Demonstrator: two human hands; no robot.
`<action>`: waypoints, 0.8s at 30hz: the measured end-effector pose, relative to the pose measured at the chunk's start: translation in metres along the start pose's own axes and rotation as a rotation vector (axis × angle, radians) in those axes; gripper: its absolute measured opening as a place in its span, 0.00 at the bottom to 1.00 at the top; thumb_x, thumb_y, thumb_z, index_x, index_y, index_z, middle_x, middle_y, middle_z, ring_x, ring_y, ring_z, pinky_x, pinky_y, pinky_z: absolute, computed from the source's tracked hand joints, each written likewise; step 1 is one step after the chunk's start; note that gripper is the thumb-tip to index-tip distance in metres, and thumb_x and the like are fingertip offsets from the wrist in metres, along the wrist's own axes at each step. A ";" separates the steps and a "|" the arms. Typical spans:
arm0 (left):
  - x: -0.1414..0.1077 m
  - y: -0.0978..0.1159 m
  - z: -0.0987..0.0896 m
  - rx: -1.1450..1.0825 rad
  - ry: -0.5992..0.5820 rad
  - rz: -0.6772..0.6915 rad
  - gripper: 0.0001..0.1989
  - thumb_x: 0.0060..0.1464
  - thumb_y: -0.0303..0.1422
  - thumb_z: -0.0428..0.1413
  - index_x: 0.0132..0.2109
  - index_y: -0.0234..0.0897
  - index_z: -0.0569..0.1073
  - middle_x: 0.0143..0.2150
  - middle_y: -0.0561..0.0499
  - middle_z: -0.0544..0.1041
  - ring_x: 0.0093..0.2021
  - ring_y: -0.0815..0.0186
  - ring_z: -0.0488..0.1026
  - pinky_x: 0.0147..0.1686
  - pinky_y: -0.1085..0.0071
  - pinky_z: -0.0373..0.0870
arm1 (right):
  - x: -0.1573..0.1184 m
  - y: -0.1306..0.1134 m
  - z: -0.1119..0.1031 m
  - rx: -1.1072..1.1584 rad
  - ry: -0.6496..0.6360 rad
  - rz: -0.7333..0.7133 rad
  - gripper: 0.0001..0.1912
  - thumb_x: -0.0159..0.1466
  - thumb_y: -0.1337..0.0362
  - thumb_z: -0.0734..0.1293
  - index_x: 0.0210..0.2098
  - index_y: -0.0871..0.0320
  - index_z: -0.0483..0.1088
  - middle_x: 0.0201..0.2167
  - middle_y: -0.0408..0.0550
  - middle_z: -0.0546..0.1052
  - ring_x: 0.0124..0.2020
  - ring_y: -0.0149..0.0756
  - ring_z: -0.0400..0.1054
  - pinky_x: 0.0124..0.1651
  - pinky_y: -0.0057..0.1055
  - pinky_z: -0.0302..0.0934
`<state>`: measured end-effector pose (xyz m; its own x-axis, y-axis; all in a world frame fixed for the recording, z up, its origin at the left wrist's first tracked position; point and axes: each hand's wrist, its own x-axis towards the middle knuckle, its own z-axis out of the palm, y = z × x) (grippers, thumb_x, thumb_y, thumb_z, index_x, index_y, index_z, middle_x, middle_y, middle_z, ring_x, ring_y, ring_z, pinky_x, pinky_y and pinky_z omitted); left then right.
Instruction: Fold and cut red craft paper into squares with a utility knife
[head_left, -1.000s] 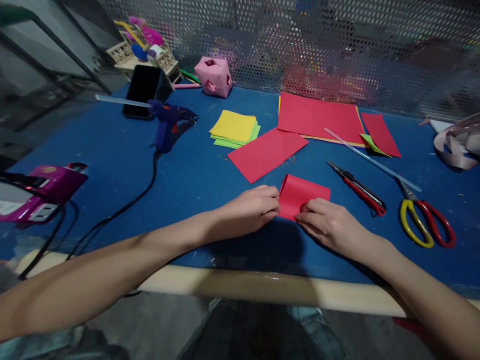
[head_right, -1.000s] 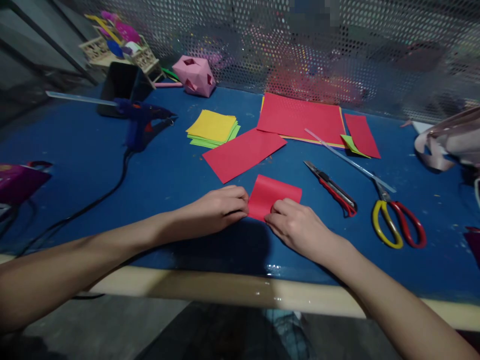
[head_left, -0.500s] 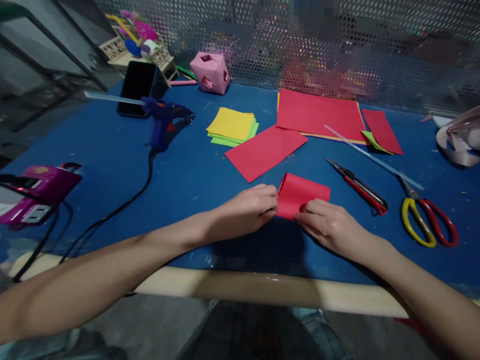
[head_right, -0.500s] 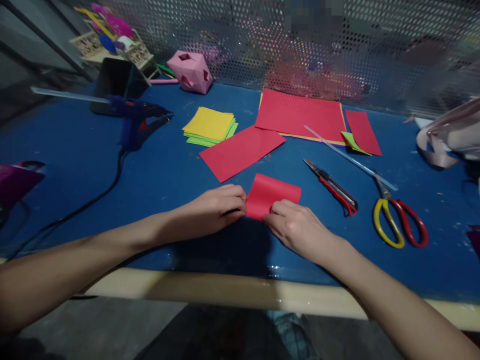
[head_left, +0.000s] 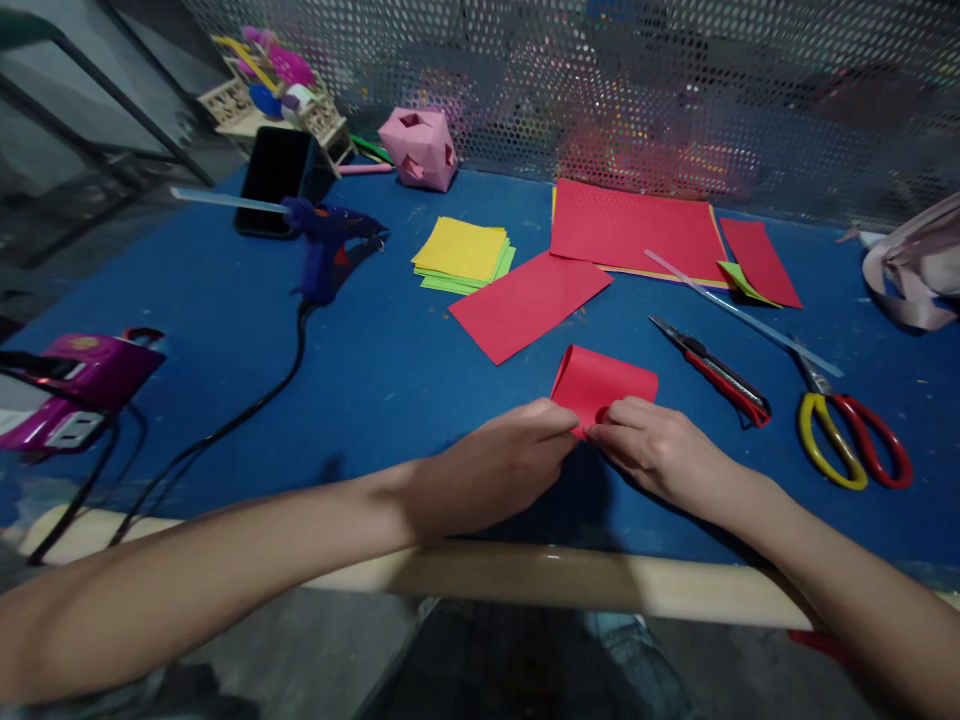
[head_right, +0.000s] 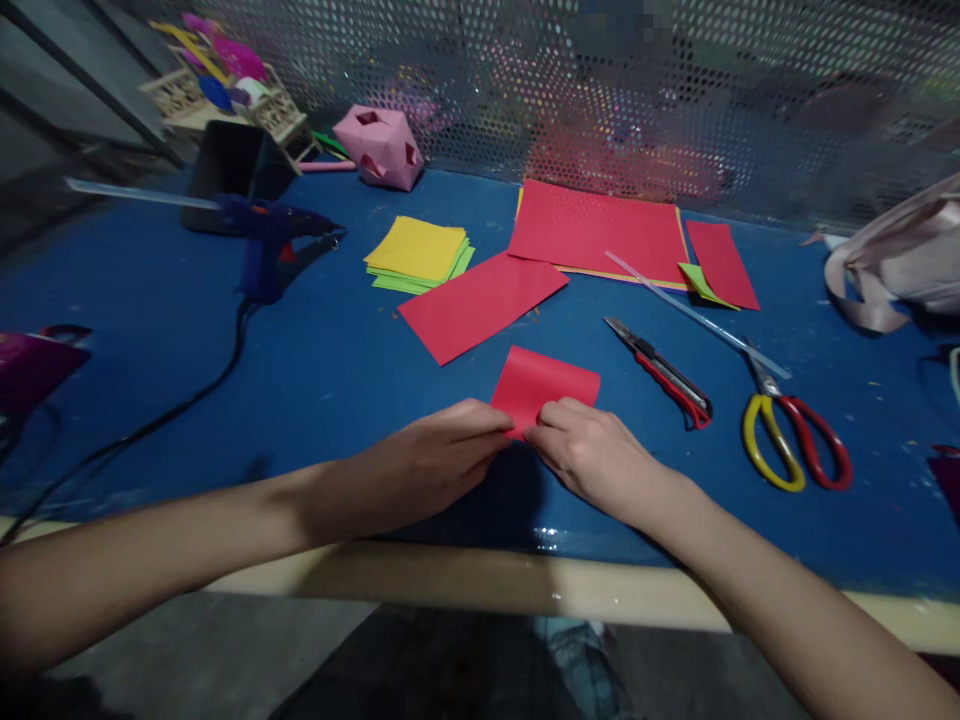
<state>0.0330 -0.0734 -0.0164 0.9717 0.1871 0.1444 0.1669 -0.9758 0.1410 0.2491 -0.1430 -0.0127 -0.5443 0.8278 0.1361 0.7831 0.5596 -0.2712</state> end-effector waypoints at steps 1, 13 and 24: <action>0.000 0.002 0.002 0.018 -0.005 0.044 0.10 0.62 0.24 0.49 0.36 0.36 0.73 0.41 0.47 0.75 0.45 0.61 0.67 0.50 0.65 0.63 | 0.000 0.000 -0.001 0.001 -0.009 0.003 0.16 0.72 0.68 0.55 0.40 0.63 0.74 0.31 0.52 0.72 0.31 0.35 0.64 0.31 0.31 0.56; 0.002 0.001 0.014 -0.040 0.043 -0.002 0.09 0.62 0.25 0.46 0.41 0.34 0.71 0.42 0.44 0.74 0.40 0.60 0.69 0.42 0.64 0.67 | -0.017 0.016 -0.038 0.238 -0.247 0.130 0.09 0.69 0.69 0.60 0.33 0.59 0.69 0.34 0.48 0.71 0.35 0.33 0.65 0.37 0.29 0.58; 0.006 0.003 0.013 -0.016 0.036 -0.007 0.09 0.62 0.25 0.46 0.45 0.33 0.70 0.41 0.46 0.72 0.38 0.61 0.66 0.40 0.65 0.63 | -0.017 0.014 -0.039 0.201 -0.247 0.087 0.10 0.70 0.69 0.58 0.36 0.60 0.70 0.35 0.49 0.70 0.36 0.35 0.65 0.38 0.31 0.58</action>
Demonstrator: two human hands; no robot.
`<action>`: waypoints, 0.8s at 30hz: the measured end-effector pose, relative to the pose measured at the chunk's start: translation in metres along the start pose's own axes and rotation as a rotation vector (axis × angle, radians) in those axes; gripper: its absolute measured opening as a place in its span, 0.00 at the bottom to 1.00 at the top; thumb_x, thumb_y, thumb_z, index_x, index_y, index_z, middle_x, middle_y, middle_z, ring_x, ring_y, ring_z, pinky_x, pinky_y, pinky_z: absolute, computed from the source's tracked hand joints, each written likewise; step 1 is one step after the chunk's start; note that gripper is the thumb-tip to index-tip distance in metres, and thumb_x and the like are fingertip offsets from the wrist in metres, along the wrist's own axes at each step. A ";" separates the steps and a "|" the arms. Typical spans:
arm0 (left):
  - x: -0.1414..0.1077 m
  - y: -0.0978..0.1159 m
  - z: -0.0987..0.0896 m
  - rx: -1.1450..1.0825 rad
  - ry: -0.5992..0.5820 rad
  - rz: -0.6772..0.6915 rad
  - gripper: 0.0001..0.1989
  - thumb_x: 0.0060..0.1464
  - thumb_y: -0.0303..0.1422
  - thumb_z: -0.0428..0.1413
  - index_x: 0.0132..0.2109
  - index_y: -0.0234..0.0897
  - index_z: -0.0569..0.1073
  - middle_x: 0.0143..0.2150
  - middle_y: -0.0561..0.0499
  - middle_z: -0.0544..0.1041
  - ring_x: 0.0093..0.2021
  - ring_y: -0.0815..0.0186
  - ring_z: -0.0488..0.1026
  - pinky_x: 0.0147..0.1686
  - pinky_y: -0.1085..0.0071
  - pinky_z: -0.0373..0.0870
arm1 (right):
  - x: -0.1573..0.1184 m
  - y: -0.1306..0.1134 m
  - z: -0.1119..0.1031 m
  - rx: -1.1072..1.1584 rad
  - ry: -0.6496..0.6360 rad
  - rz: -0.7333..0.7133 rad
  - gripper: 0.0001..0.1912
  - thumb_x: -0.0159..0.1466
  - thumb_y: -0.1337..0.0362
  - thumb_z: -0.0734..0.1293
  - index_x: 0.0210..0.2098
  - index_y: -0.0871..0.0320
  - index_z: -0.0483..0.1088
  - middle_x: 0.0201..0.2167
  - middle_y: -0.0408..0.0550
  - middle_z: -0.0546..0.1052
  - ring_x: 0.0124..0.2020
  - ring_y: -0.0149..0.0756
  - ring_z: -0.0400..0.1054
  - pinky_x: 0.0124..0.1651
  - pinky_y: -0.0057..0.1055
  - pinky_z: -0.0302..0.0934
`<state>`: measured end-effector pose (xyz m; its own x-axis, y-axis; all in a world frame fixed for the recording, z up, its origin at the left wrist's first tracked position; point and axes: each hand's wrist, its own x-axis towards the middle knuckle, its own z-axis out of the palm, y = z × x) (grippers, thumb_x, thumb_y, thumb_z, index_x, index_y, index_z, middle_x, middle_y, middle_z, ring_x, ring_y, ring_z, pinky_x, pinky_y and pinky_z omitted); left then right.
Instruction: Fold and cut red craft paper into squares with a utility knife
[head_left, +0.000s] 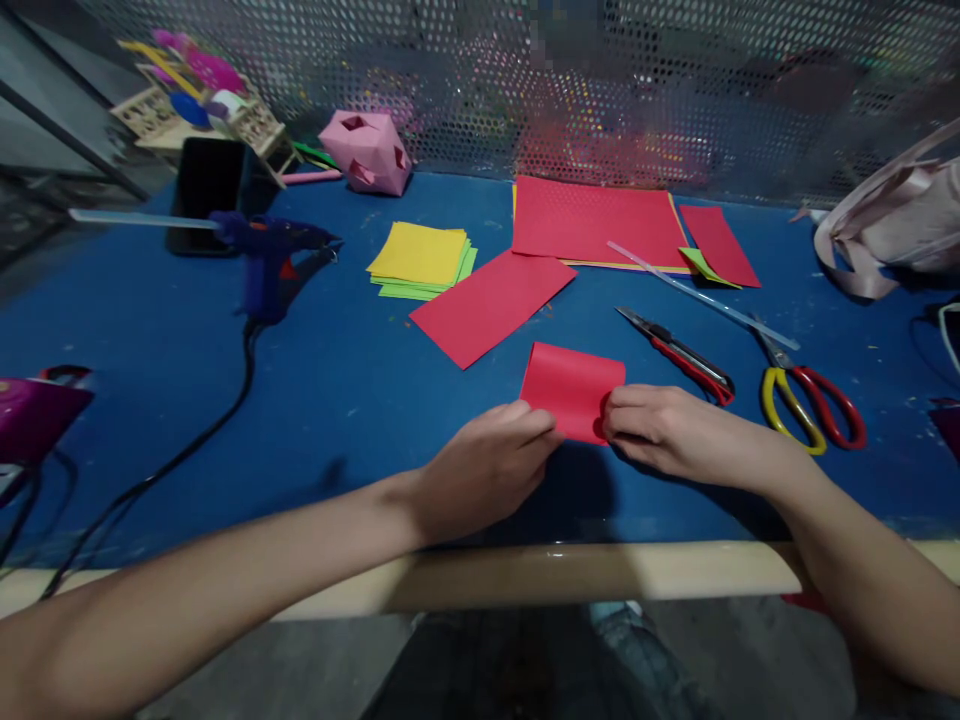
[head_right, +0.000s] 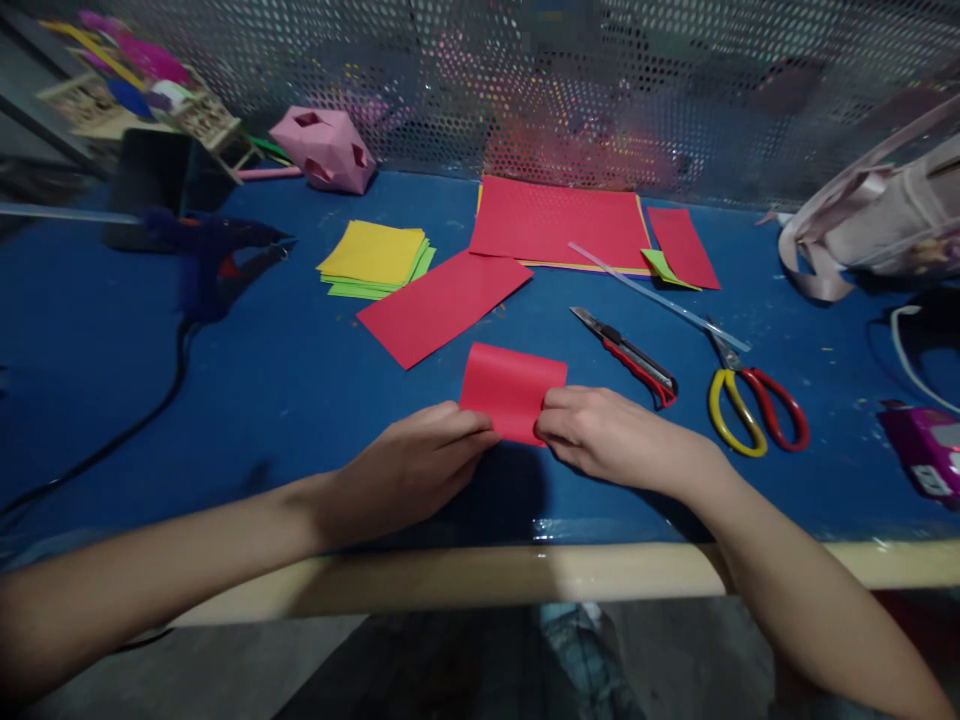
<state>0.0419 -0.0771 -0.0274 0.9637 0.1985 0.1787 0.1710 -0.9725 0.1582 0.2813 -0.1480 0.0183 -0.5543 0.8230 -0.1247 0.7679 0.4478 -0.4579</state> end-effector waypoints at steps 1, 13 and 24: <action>0.000 0.000 0.001 -0.006 0.003 0.003 0.09 0.63 0.25 0.46 0.45 0.33 0.70 0.41 0.46 0.72 0.38 0.60 0.66 0.40 0.65 0.63 | 0.000 -0.001 0.000 -0.024 -0.002 -0.009 0.10 0.70 0.69 0.58 0.36 0.60 0.70 0.35 0.50 0.70 0.36 0.35 0.65 0.38 0.31 0.58; 0.001 0.000 0.006 -0.056 0.007 0.000 0.12 0.65 0.26 0.43 0.46 0.32 0.71 0.41 0.44 0.71 0.39 0.59 0.65 0.40 0.62 0.64 | 0.000 -0.003 0.005 -0.246 -0.009 -0.055 0.08 0.69 0.68 0.59 0.38 0.60 0.70 0.35 0.50 0.71 0.35 0.37 0.63 0.35 0.33 0.56; 0.002 0.001 0.003 -0.049 0.008 0.007 0.12 0.65 0.26 0.43 0.45 0.32 0.71 0.39 0.45 0.70 0.37 0.60 0.64 0.38 0.63 0.63 | 0.000 0.000 0.003 -0.138 -0.027 -0.018 0.09 0.69 0.69 0.60 0.37 0.61 0.71 0.35 0.50 0.71 0.37 0.37 0.65 0.39 0.32 0.59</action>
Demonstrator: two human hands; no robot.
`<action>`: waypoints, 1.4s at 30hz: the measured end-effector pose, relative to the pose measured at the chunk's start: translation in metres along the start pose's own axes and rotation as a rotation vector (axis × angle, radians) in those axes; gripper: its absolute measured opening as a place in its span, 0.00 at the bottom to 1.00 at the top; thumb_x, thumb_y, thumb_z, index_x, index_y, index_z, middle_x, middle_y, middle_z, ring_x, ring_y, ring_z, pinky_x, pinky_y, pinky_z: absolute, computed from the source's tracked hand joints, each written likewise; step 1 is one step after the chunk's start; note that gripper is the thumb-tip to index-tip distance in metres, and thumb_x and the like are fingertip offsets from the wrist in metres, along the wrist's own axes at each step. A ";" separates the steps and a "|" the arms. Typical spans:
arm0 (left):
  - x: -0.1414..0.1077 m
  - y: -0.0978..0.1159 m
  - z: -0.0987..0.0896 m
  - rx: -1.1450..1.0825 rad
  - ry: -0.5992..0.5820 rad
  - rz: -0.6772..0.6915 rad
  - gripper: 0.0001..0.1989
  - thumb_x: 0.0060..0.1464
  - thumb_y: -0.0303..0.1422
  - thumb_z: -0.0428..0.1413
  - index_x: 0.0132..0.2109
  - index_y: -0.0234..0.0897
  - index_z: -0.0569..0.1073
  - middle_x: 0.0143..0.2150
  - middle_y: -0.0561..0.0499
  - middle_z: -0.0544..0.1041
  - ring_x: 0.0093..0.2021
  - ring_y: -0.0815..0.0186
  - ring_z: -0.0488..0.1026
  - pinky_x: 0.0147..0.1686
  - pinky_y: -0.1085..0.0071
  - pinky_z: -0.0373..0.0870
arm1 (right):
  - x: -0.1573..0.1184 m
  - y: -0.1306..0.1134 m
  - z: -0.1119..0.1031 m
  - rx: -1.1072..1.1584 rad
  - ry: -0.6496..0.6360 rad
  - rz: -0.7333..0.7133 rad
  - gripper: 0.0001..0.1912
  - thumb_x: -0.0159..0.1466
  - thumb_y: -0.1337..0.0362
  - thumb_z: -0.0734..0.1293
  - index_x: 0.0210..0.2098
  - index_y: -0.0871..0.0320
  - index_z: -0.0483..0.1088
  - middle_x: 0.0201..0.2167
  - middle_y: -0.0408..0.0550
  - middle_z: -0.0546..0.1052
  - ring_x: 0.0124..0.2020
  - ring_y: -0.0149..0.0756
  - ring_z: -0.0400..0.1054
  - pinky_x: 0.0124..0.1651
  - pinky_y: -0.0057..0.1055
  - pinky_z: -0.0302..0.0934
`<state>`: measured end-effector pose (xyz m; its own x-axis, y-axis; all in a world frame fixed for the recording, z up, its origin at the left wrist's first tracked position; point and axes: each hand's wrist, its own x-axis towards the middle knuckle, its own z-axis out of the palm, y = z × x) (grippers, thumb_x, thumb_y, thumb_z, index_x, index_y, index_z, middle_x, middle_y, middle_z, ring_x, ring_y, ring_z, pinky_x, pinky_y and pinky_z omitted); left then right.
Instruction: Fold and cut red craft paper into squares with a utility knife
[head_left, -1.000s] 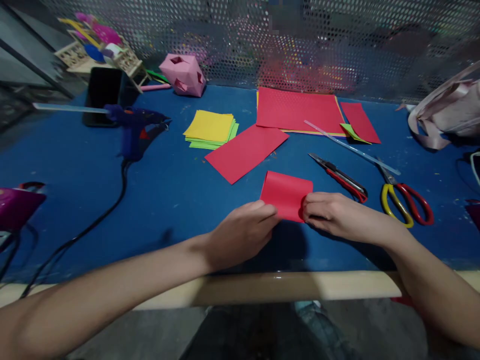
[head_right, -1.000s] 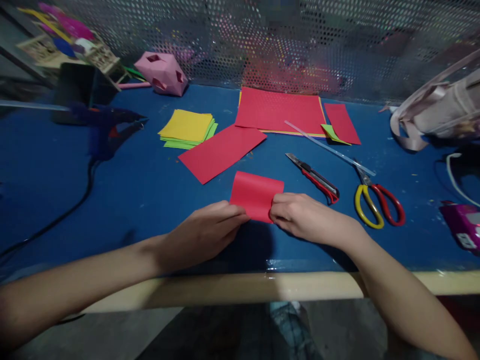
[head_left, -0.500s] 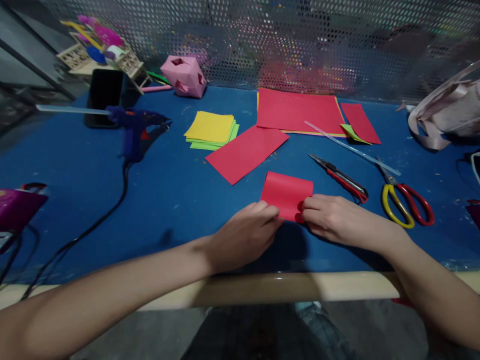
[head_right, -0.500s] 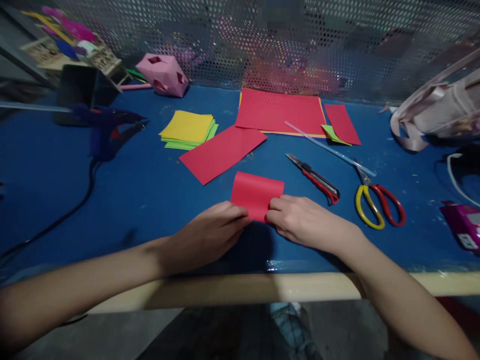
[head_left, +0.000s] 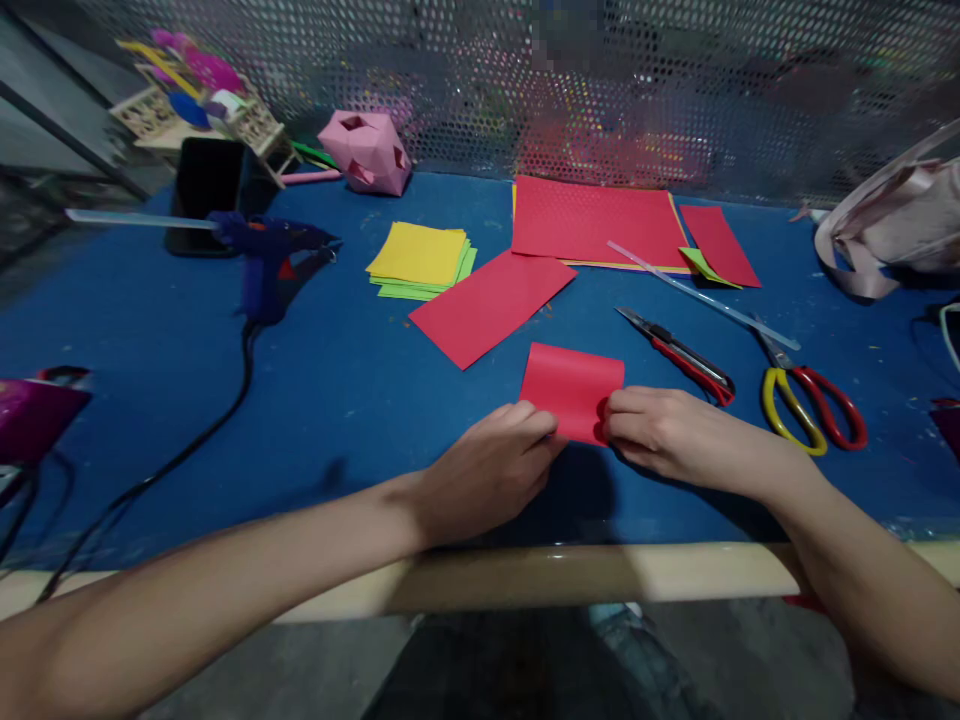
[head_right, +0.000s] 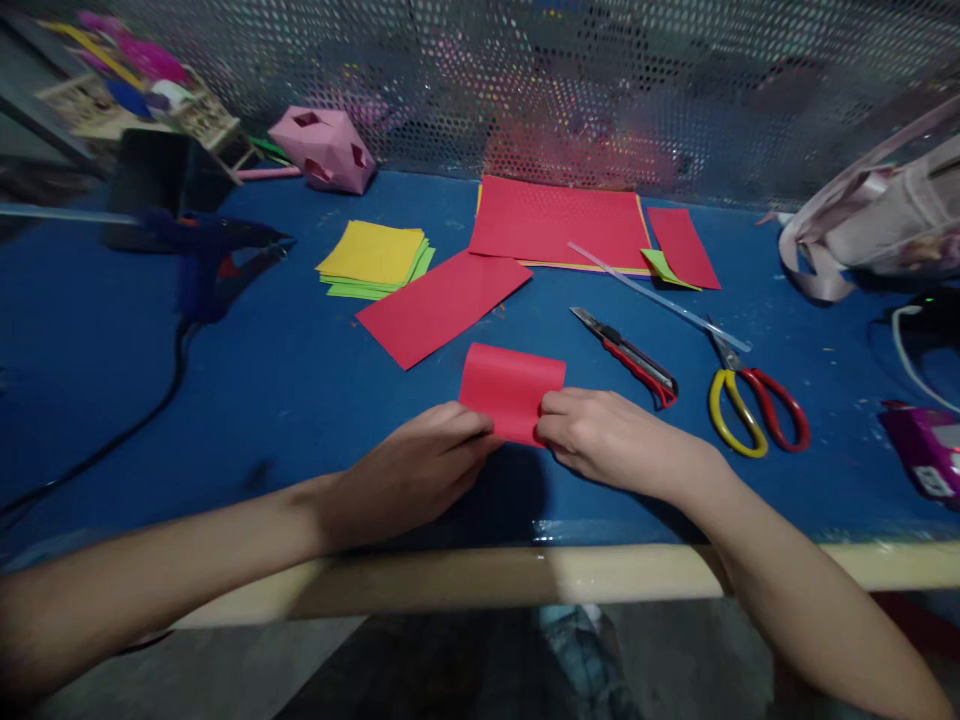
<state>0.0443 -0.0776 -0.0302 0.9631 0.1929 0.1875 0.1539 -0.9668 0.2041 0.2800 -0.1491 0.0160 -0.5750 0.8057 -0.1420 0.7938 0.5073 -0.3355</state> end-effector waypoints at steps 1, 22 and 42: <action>0.000 0.000 0.000 0.001 0.003 0.000 0.12 0.65 0.26 0.43 0.45 0.32 0.71 0.39 0.45 0.70 0.37 0.60 0.64 0.38 0.63 0.63 | 0.000 0.000 0.000 0.013 -0.006 0.005 0.09 0.69 0.69 0.60 0.37 0.61 0.71 0.36 0.51 0.71 0.38 0.37 0.66 0.39 0.32 0.59; 0.002 0.004 0.006 0.116 0.076 0.039 0.12 0.67 0.31 0.43 0.47 0.32 0.70 0.38 0.46 0.69 0.37 0.59 0.65 0.36 0.63 0.61 | 0.002 0.020 0.000 0.165 0.414 0.291 0.20 0.65 0.60 0.66 0.55 0.58 0.66 0.52 0.55 0.72 0.51 0.43 0.67 0.50 0.38 0.63; -0.003 0.020 0.004 0.234 0.080 0.061 0.18 0.66 0.36 0.48 0.52 0.23 0.71 0.43 0.40 0.75 0.43 0.57 0.70 0.44 0.63 0.66 | 0.005 0.010 0.003 0.930 0.030 0.710 0.09 0.56 0.59 0.70 0.26 0.59 0.72 0.19 0.40 0.72 0.16 0.23 0.63 0.23 0.23 0.56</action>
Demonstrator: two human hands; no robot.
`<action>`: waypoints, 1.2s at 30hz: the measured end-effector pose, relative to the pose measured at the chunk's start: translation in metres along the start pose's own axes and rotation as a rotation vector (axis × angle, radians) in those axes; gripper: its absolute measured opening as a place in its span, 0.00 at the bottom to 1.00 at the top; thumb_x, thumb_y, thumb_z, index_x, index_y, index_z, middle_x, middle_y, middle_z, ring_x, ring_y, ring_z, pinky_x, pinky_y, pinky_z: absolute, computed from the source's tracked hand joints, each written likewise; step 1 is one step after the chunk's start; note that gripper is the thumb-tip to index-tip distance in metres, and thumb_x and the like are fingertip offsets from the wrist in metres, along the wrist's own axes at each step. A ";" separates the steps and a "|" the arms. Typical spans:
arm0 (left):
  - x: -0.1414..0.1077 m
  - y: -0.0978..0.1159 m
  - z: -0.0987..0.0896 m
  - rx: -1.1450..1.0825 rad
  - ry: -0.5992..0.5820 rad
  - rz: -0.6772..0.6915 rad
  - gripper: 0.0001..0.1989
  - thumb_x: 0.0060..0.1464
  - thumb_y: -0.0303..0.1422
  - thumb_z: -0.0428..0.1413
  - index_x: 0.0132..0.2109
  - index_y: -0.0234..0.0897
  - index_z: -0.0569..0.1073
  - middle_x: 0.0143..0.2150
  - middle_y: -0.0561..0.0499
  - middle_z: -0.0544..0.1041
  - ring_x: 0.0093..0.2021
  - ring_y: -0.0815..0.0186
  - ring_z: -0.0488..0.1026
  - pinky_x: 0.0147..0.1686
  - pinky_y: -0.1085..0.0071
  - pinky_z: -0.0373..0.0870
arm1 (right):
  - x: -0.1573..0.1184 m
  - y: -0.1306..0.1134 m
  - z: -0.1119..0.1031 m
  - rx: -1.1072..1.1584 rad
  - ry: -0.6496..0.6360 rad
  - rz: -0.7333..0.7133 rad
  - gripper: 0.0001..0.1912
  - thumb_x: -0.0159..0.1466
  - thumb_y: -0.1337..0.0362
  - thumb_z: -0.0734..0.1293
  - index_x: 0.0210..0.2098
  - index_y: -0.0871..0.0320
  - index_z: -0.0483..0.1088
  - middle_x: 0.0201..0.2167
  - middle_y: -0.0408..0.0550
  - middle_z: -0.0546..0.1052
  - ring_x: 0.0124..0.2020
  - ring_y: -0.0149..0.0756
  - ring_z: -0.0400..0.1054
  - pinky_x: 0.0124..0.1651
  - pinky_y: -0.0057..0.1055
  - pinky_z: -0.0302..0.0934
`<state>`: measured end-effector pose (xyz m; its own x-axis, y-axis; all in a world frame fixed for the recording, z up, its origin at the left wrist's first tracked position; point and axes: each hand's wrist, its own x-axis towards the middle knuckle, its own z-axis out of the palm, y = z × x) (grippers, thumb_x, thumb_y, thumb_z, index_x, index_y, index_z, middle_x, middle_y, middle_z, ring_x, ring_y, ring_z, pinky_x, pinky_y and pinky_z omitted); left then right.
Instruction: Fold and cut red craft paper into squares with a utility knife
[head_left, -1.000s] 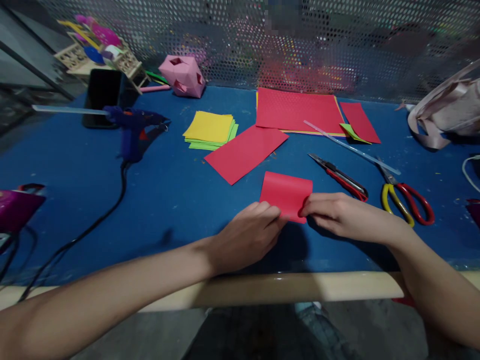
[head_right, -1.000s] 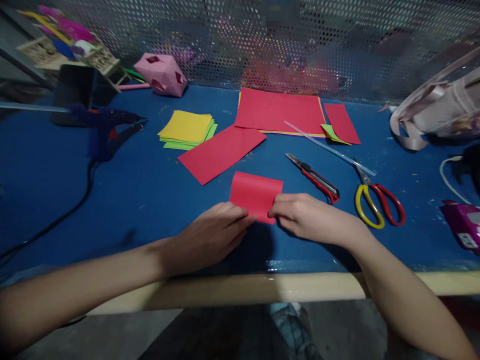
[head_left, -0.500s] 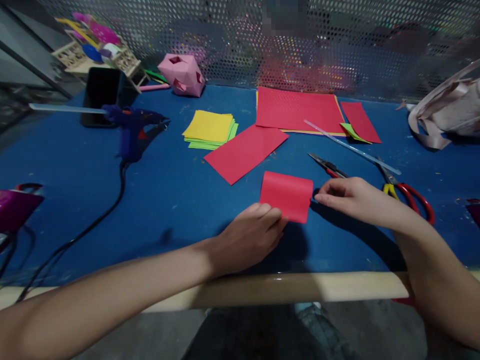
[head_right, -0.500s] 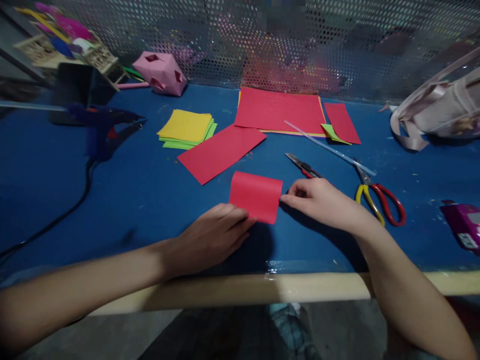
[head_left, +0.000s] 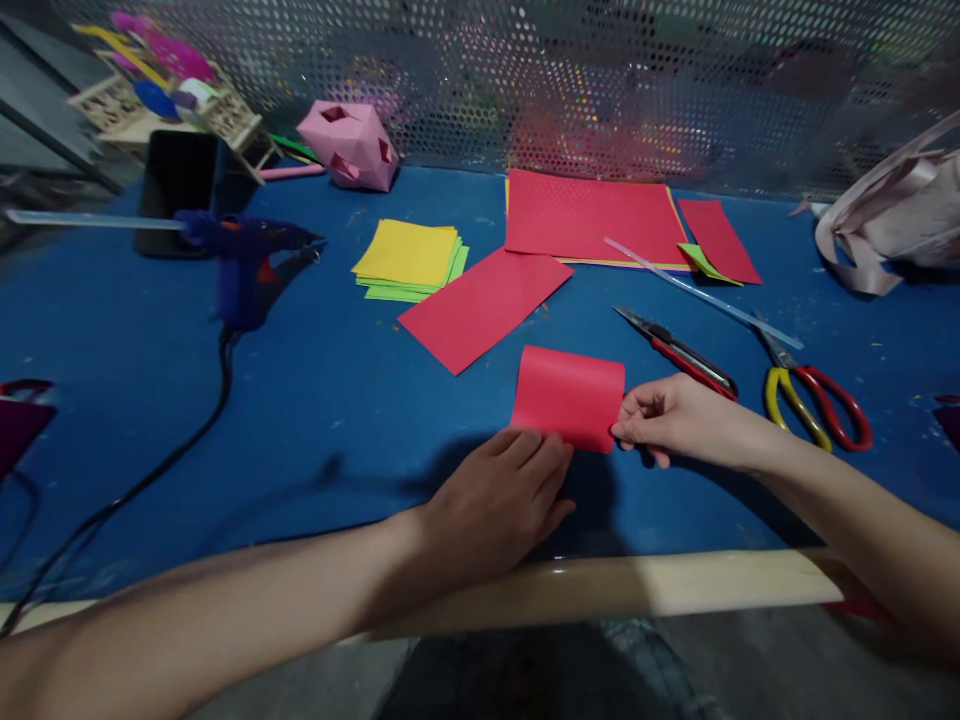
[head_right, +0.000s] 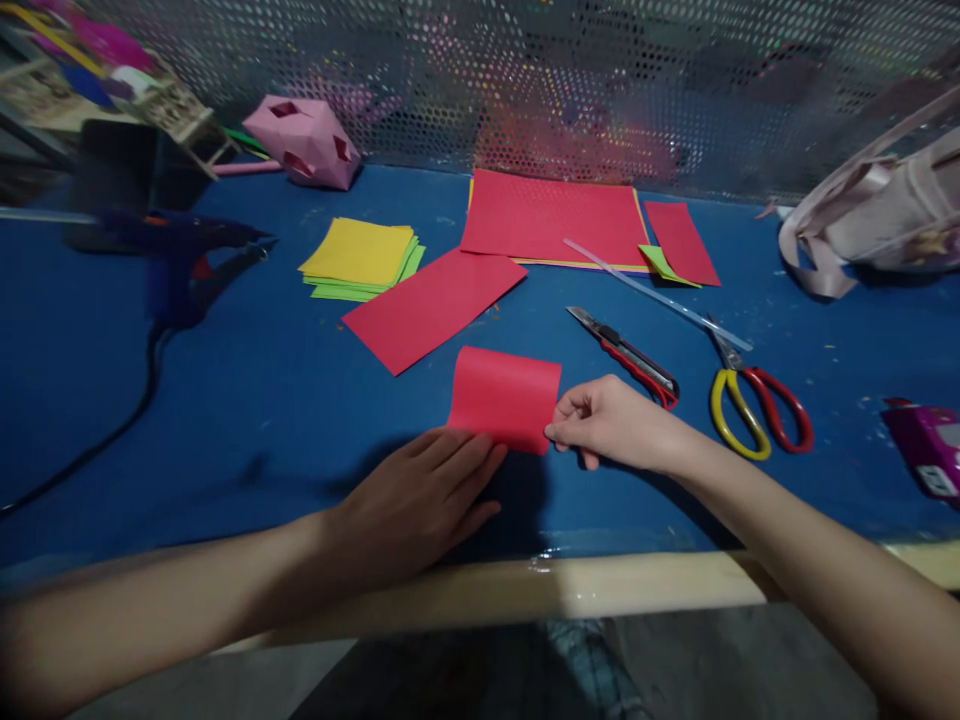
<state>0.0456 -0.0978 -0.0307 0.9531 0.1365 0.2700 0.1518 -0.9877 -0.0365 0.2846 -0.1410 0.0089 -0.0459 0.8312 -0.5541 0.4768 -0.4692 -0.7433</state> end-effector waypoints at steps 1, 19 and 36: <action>0.000 0.000 0.000 0.000 -0.002 -0.002 0.18 0.66 0.37 0.48 0.51 0.24 0.71 0.43 0.41 0.75 0.44 0.57 0.70 0.44 0.63 0.66 | 0.001 0.000 0.001 -0.001 -0.003 -0.005 0.09 0.56 0.59 0.70 0.26 0.59 0.72 0.20 0.41 0.73 0.16 0.23 0.63 0.23 0.23 0.56; -0.003 0.003 0.002 -0.050 -0.023 -0.022 0.16 0.66 0.36 0.48 0.50 0.26 0.71 0.47 0.40 0.75 0.44 0.56 0.70 0.45 0.61 0.65 | -0.001 -0.005 0.003 -0.052 0.013 0.028 0.14 0.57 0.54 0.70 0.24 0.59 0.70 0.22 0.42 0.75 0.17 0.24 0.62 0.23 0.24 0.56; -0.002 0.002 0.004 -0.078 -0.064 -0.020 0.16 0.67 0.36 0.45 0.51 0.27 0.70 0.46 0.40 0.75 0.44 0.57 0.71 0.44 0.61 0.65 | -0.001 -0.007 0.004 -0.084 0.017 0.024 0.16 0.57 0.52 0.70 0.23 0.57 0.68 0.22 0.41 0.74 0.17 0.24 0.61 0.22 0.25 0.55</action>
<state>0.0454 -0.0997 -0.0350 0.9653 0.1579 0.2082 0.1520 -0.9874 0.0440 0.2776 -0.1402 0.0131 -0.0193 0.8252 -0.5646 0.5497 -0.4629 -0.6954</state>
